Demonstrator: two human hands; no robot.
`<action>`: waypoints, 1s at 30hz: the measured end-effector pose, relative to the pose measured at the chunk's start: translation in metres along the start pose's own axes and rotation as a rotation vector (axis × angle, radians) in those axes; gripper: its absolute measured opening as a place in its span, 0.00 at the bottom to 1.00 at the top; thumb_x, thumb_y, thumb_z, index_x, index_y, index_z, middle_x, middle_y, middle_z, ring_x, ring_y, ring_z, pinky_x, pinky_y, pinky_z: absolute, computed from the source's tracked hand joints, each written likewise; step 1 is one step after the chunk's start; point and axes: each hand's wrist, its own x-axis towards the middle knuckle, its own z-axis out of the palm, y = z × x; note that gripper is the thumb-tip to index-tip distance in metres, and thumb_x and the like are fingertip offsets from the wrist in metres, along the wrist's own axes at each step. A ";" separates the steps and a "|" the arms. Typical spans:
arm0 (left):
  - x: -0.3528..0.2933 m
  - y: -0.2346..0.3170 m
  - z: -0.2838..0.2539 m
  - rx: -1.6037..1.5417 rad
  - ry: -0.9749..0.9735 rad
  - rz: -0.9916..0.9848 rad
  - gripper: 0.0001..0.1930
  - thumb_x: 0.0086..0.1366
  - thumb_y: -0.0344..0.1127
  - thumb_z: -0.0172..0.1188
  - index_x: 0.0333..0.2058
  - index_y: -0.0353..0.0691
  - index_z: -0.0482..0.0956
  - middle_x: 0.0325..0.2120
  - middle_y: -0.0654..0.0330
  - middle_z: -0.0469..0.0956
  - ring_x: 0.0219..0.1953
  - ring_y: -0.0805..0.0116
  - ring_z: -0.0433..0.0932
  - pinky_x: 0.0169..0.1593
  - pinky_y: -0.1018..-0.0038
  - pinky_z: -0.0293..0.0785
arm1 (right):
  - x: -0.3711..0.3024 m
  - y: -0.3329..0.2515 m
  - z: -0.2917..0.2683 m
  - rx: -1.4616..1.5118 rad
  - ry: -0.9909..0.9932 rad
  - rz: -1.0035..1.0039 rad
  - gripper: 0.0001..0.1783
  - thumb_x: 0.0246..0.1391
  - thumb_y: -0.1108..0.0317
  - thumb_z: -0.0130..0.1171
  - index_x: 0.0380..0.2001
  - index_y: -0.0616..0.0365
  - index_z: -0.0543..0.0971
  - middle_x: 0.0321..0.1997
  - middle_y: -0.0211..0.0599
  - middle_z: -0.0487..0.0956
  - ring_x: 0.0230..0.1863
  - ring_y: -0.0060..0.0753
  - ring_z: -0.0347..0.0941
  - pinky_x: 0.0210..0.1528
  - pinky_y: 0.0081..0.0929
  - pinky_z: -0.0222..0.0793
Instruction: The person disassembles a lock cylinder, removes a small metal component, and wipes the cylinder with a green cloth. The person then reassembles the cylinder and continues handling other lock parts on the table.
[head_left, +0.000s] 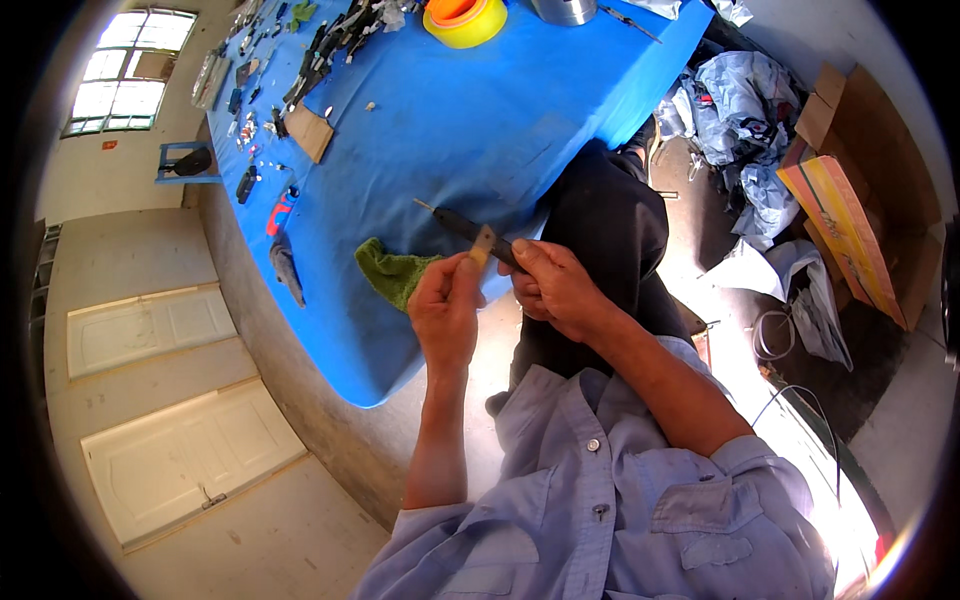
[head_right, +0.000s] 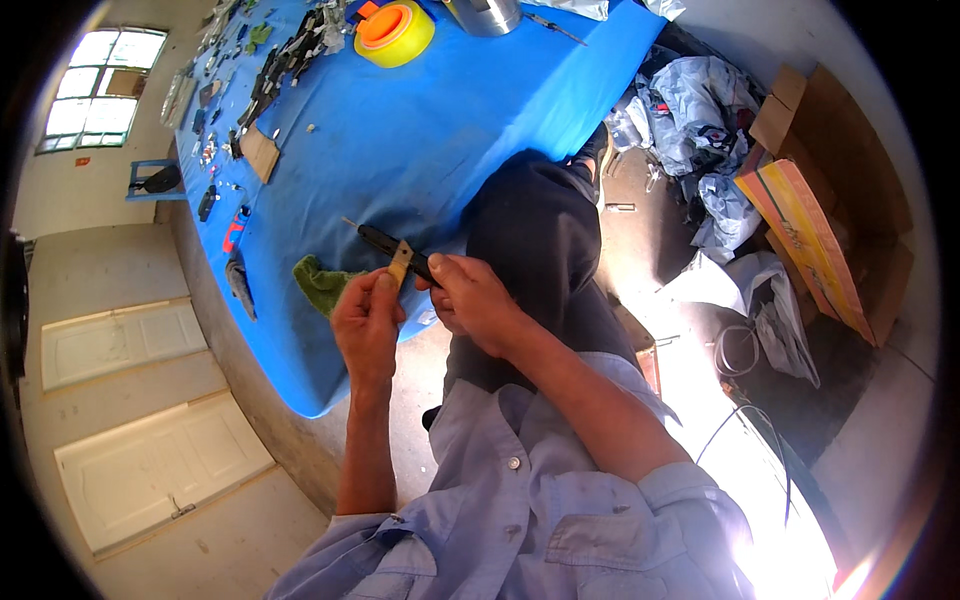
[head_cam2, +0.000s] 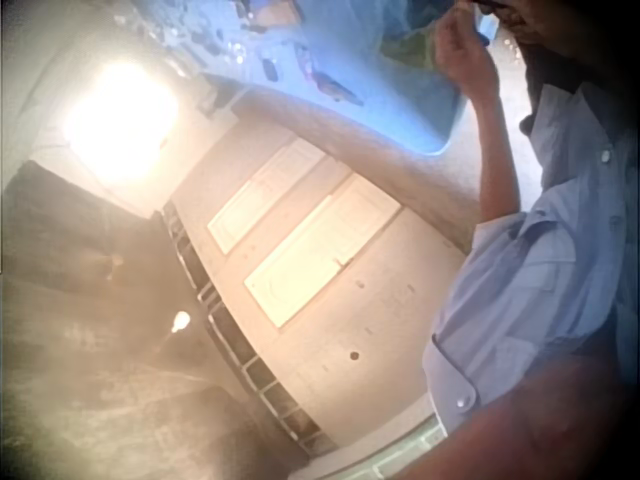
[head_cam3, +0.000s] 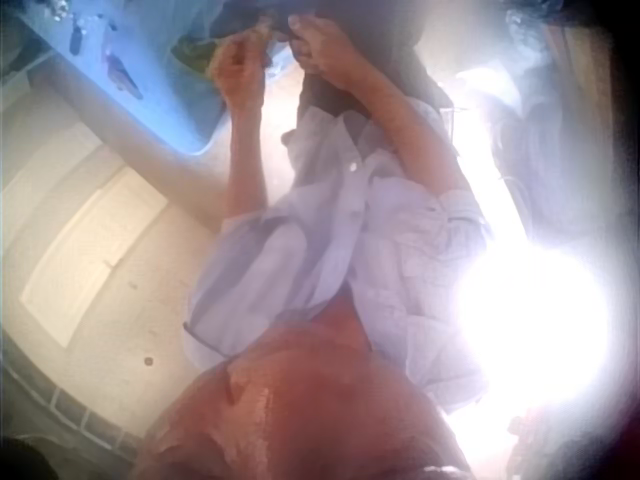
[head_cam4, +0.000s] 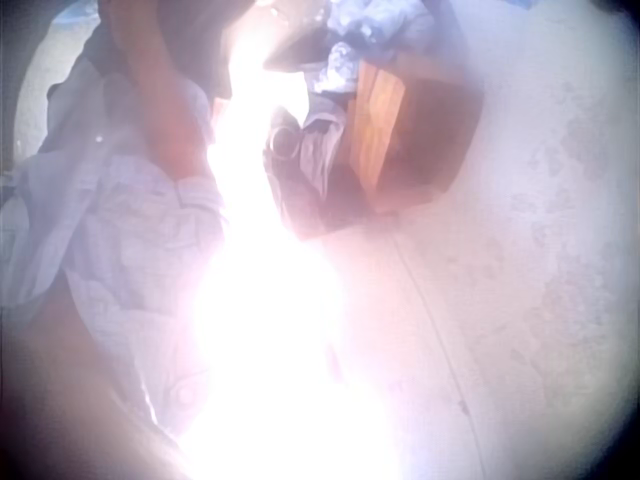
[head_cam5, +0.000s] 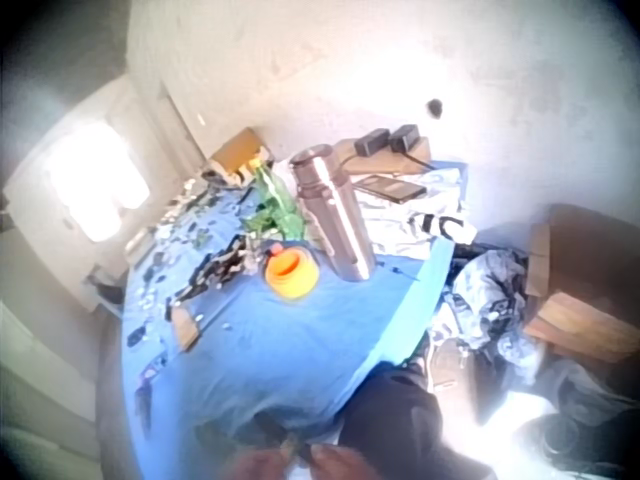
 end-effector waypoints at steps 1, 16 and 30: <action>0.001 0.000 0.000 -0.023 0.021 -0.011 0.07 0.70 0.31 0.59 0.39 0.33 0.82 0.20 0.69 0.76 0.22 0.84 0.70 0.27 0.83 0.64 | 0.000 0.000 0.000 -0.007 0.005 -0.004 0.20 0.73 0.56 0.41 0.37 0.61 0.74 0.18 0.19 0.61 0.15 0.13 0.52 0.17 0.19 0.47; 0.000 0.001 -0.001 -0.008 -0.030 0.035 0.06 0.70 0.29 0.58 0.38 0.33 0.81 0.20 0.68 0.76 0.22 0.84 0.70 0.26 0.83 0.64 | 0.001 0.000 0.000 0.023 -0.007 -0.002 0.20 0.73 0.57 0.41 0.36 0.61 0.74 0.18 0.19 0.61 0.15 0.13 0.51 0.16 0.19 0.46; -0.003 0.002 0.006 -0.007 0.010 0.025 0.07 0.70 0.31 0.59 0.39 0.33 0.81 0.20 0.68 0.76 0.22 0.85 0.69 0.26 0.84 0.63 | -0.001 -0.001 0.002 -0.005 0.019 -0.003 0.20 0.74 0.55 0.42 0.38 0.61 0.73 0.18 0.17 0.59 0.15 0.11 0.49 0.16 0.15 0.45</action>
